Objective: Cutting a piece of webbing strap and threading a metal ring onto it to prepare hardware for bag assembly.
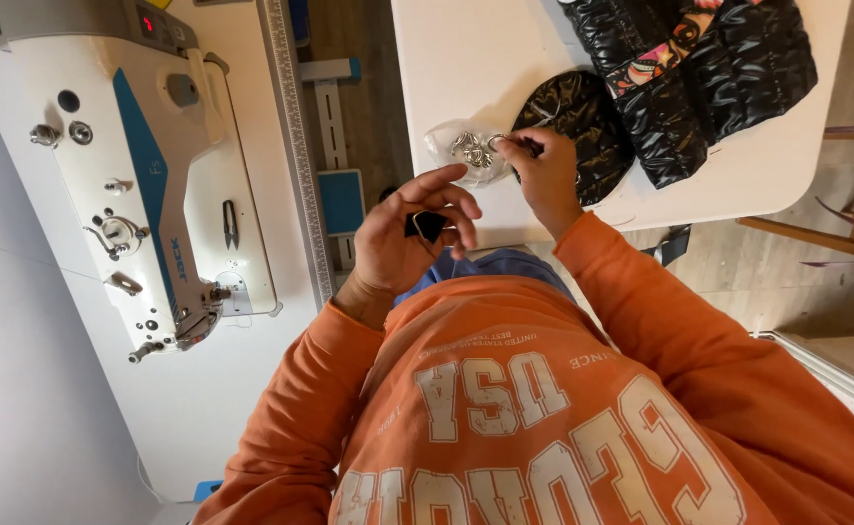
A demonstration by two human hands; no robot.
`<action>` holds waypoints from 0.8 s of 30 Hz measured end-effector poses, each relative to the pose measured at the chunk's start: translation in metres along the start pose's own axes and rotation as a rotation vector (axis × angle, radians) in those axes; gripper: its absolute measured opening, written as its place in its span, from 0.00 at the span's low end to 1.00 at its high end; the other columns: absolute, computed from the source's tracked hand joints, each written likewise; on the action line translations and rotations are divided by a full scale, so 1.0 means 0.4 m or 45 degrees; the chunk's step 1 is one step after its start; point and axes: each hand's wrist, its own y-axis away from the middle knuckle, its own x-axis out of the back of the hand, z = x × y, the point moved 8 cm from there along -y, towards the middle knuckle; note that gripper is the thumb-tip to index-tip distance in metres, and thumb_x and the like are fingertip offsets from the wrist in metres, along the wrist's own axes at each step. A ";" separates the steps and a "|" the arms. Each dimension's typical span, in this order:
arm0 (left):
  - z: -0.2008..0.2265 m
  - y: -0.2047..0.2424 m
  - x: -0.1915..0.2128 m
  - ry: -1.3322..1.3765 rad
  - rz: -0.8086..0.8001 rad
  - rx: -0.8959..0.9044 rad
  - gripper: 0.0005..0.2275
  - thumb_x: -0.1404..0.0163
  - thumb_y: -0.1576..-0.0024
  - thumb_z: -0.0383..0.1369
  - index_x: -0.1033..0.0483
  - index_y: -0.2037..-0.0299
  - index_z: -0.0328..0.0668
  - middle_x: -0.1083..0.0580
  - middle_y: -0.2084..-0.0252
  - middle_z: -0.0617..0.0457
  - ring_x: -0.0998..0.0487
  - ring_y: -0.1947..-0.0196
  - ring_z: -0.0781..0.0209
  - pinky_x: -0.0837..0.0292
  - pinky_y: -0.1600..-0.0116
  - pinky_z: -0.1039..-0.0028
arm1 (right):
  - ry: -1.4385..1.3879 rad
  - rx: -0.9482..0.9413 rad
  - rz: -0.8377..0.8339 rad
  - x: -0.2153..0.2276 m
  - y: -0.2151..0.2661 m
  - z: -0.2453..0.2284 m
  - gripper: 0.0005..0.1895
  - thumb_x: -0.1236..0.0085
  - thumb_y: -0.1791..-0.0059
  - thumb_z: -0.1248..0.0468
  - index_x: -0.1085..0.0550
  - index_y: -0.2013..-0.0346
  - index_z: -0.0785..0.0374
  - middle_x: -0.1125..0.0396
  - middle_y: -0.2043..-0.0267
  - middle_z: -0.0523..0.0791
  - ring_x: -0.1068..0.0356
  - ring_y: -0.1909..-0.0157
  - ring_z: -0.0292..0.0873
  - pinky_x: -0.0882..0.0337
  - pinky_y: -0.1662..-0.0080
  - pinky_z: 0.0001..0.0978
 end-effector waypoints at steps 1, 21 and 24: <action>-0.007 -0.009 -0.006 -0.001 -0.013 -0.001 0.37 0.59 0.40 0.56 0.39 0.30 0.29 0.28 0.52 0.29 0.19 0.61 0.41 0.18 0.62 0.61 | 0.003 0.009 0.009 0.011 0.025 -0.018 0.08 0.31 0.51 0.64 0.20 0.64 0.67 0.26 0.72 0.48 0.29 0.68 0.38 0.27 0.61 0.31; 0.008 -0.073 -0.079 -0.701 0.439 -0.158 0.03 0.47 0.41 0.20 0.21 0.66 0.26 0.26 0.75 0.43 0.29 0.85 0.69 0.35 0.82 0.82 | -0.801 -0.276 -0.239 0.073 0.182 -0.215 0.08 0.60 0.42 0.66 0.38 0.48 0.62 0.37 0.65 0.47 0.45 0.67 0.30 0.50 0.66 0.24; 0.013 -0.067 -0.079 -0.675 0.492 -0.139 0.04 0.47 0.40 0.21 0.21 0.66 0.27 0.26 0.75 0.43 0.29 0.85 0.69 0.34 0.82 0.82 | -0.831 -0.238 -0.320 0.078 0.183 -0.225 0.10 0.61 0.49 0.74 0.36 0.53 0.64 0.37 0.62 0.51 0.43 0.67 0.36 0.44 0.66 0.27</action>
